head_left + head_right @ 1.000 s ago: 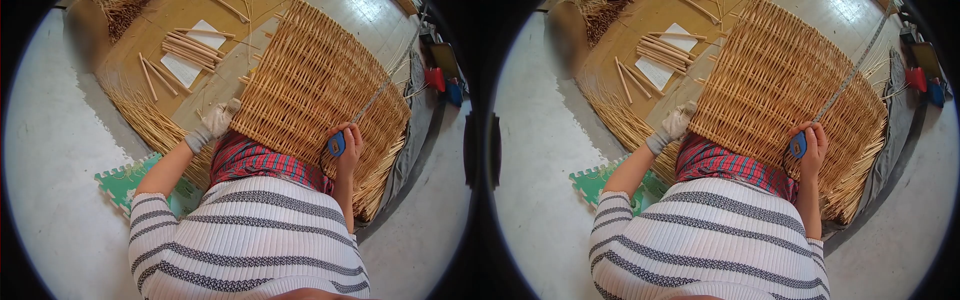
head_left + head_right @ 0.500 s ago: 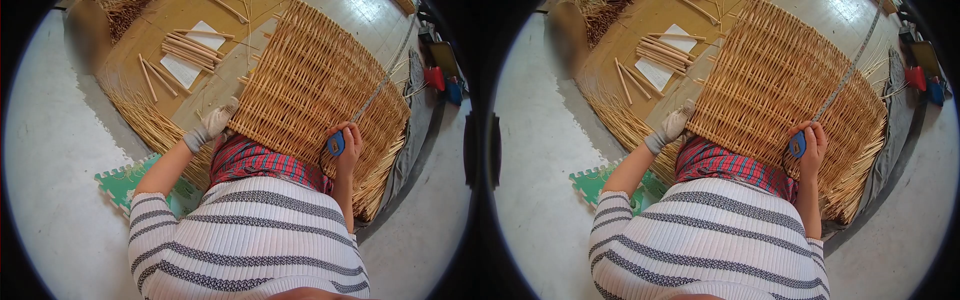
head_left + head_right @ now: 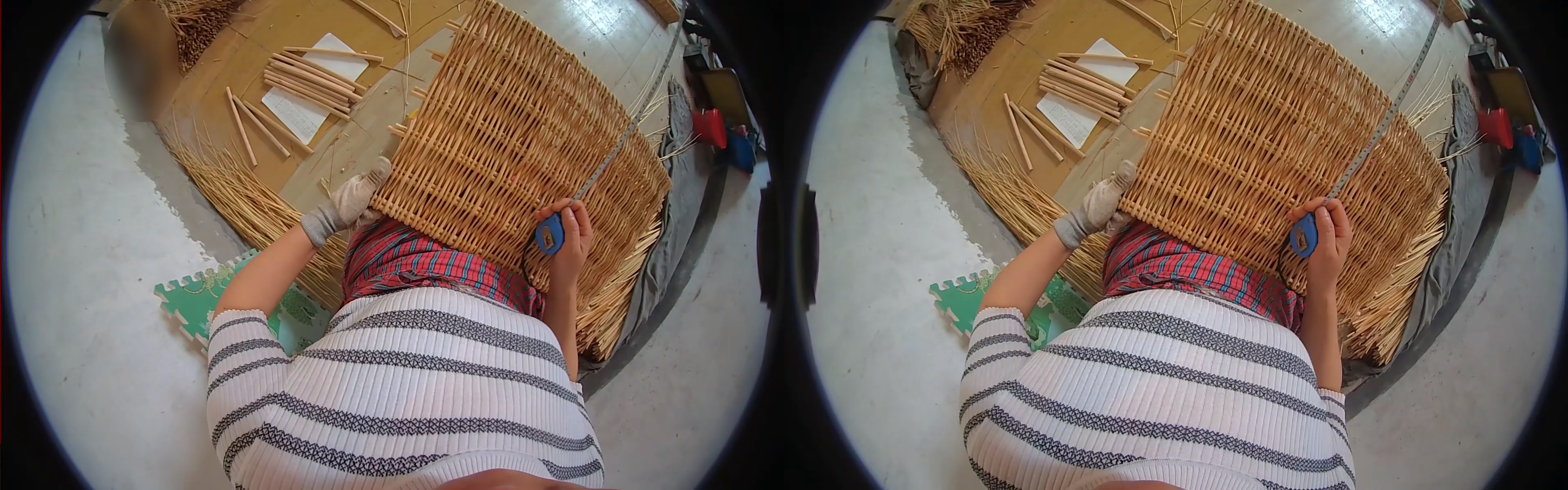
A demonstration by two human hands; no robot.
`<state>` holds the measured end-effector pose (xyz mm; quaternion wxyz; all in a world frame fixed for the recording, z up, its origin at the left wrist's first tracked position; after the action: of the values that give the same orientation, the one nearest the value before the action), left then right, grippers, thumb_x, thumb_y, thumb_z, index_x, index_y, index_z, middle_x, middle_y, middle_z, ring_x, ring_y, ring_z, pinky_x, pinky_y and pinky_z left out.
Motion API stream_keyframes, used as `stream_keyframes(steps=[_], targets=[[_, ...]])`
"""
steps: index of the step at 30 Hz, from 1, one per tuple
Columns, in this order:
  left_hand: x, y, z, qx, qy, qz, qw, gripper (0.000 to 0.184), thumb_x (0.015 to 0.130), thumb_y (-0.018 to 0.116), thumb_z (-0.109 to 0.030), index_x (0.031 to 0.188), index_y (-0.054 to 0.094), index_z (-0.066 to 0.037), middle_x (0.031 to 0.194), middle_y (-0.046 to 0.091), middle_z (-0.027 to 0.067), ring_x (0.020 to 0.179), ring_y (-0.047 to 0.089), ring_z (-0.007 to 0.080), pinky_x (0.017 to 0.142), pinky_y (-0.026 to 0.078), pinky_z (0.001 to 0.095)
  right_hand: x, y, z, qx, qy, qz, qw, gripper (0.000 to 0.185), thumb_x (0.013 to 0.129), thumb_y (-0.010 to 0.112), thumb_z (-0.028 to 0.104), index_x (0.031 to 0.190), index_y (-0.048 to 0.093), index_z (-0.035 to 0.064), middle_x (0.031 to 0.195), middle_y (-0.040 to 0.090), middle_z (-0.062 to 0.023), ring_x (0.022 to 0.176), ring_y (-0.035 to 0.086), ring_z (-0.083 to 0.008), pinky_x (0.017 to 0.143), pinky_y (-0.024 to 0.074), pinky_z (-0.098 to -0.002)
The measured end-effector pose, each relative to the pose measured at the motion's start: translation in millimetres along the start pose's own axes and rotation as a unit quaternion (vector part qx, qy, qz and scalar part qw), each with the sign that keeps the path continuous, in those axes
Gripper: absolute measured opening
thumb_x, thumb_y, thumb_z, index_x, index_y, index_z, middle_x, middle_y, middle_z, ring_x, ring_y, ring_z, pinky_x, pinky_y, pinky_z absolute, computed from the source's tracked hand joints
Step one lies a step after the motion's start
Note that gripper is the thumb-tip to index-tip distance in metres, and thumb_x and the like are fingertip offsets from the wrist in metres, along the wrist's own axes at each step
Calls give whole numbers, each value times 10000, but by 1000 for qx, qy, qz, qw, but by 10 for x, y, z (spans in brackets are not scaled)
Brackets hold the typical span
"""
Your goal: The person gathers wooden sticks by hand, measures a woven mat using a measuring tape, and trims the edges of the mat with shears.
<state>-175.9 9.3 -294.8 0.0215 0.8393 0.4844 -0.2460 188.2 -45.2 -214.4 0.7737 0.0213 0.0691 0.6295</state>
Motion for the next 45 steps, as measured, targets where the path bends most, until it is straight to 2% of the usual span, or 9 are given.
stream_keyframes(steps=[8,12,14,23,29,35,40,42,45], targets=[[189,-116,112,-224,-77,120,964,743,974,441,-678,1302,546,-19,1017,676,95,904,650,209,828,549,376,-10,-5,-4,0,14,-9,1000,198,1051,476,149,1002,619,21,888,685,-89,829,690,-191,773,575,-344],[391,-166,-135,-261,40,99,959,815,958,433,-704,1354,538,1,1212,638,129,1137,599,218,1003,489,377,16,-21,-31,8,14,2,1000,188,1048,481,146,1007,614,19,899,681,-90,835,689,-193,784,584,-351],[510,-126,-147,-175,-9,31,984,594,1083,381,-453,1446,448,12,1418,518,104,1318,452,150,1160,318,304,22,-55,-36,14,16,-1,1000,180,1046,490,147,1011,609,18,905,677,-91,837,688,-192,794,593,-354],[437,-56,-266,-92,-57,36,993,790,1055,275,-598,1488,363,57,1382,483,89,1289,413,152,1158,311,324,-4,-21,-32,16,13,-9,1000,176,1047,479,146,1011,599,23,903,663,-87,834,675,-188,809,592,-369],[498,-77,-13,-7,94,0,996,849,1021,296,-653,1445,402,74,1390,483,102,1278,433,156,1143,338,325,-1,-25,-40,23,5,-5,1000,200,1054,473,152,1010,614,16,895,685,-92,835,690,-191,780,575,-355],[436,-111,-516,-275,-92,116,950,797,1022,305,-656,1427,472,9,1327,589,155,1207,552,202,1017,463,350,-4,-53,-87,38,1,0,999,184,1058,463,137,1031,599,18,911,676,-86,843,690,-193,785,573,-355],[1001,-320,-718,-296,-19,112,948,940,902,353,-807,1310,558,15,1260,612,122,1200,559,225,1012,478,342,8,-21,-67,51,-1,8,999,165,1058,460,126,1034,587,23,943,658,-76,854,680,-186,804,582,-366],[1139,-409,-1016,33,243,-125,961,906,918,380,-774,1354,537,5,1280,612,110,1178,577,225,1000,493,330,6,-57,-53,57,-7,6,998,156,1057,458,118,1035,582,27,967,647,-69,861,674,-175,825,594,-379],[1327,-242,-1200,-231,93,47,967,784,978,414,-666,1387,519,-5,1306,615,102,1158,588,219,1009,491,328,-18,-30,-38,40,6,11,999,146,1056,459,118,1030,568,25,998,636,-69,871,671,-173,823,590,-380]])
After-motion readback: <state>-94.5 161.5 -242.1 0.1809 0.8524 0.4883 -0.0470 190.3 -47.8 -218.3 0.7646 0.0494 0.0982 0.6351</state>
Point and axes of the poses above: each hand's wrist, its own x-axis towards the middle knuckle, its own y-axis out of the palm, z = x × y, the point moved 5 cm from there along x, towards the middle knuckle
